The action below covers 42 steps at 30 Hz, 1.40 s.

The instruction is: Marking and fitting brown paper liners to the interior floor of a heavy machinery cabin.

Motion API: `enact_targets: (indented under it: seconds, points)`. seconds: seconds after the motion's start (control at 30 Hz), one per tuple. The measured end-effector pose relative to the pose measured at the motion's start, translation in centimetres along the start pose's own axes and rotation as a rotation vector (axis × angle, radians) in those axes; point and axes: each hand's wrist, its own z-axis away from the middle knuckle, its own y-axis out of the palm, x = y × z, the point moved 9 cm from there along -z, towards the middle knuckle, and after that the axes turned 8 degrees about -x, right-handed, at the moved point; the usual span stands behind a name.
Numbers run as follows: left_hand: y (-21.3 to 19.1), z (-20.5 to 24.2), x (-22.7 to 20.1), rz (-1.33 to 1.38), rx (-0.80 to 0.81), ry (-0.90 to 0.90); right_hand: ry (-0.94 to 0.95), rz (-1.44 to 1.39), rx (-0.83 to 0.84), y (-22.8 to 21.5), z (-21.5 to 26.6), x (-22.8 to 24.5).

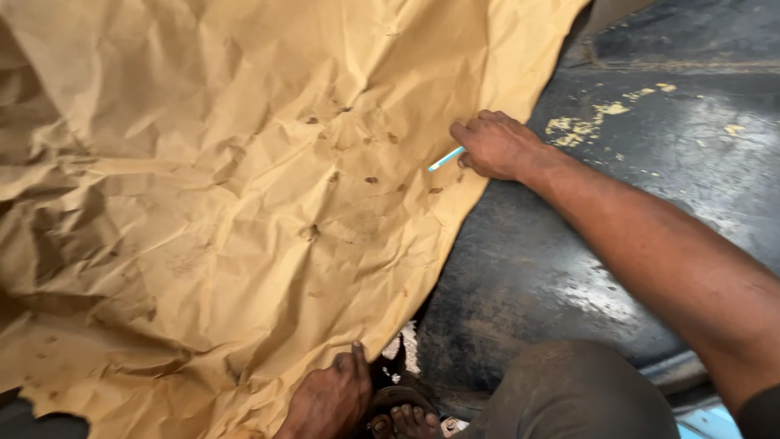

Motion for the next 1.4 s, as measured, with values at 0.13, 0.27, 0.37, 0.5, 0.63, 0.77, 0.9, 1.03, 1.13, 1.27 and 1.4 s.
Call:
enact_targets:
  seconds: [0.13, 0.27, 0.37, 0.5, 0.63, 0.77, 0.9, 1.03, 1.13, 1.27, 1.4]
  points:
    - [-3.8, 0.1, 2.4, 0.063, -0.161, 0.0, -0.058, -0.094, -0.056, -2.5, -0.6, 2.9]
    - [-14.6, 2.5, 10.1, 0.051, -0.483, -0.419, -0.309, -0.107, -0.282, -1.2, -2.6, 6.2]
    - [-15.2, 3.9, 13.1, 0.075, -0.237, -0.649, -0.358, -0.188, -0.455, -3.3, -5.1, 11.4]
    - [-13.2, 4.3, 14.0, 0.069, -0.11, -0.712, -0.402, -0.154, -0.52, -4.6, -7.4, 17.0]
    - [-12.6, 4.0, 14.2, 0.07, -0.055, -0.702, -0.348, -0.279, -0.438, -3.7, -8.3, 17.1]
    - [-12.3, 3.8, 14.3, 0.067, -0.024, -0.693, 0.035, -0.278, -0.569, -1.4, -9.5, 8.9]
    - [-13.0, 3.7, 14.3, 0.067, 0.009, -0.688, 0.074, -0.182, -0.408, 0.3, -10.6, 7.9]
    - [-14.2, 3.7, 13.7, 0.061, -0.017, -0.683, 0.111, -0.2, -0.349, 0.0, -9.9, 7.9]
    - [-11.0, 4.9, 13.8, 0.083, -0.239, -0.646, 0.122, -0.208, -0.304, 0.0, -10.8, 7.9]
    - [-7.4, 9.2, 9.9, 0.159, -0.672, -0.487, 0.157, -0.269, -0.233, -0.2, -10.3, 7.8]
    - [-4.7, 10.7, 8.5, 0.143, -0.716, -0.485, 0.162, -0.237, -0.169, 0.6, -10.1, 8.0]
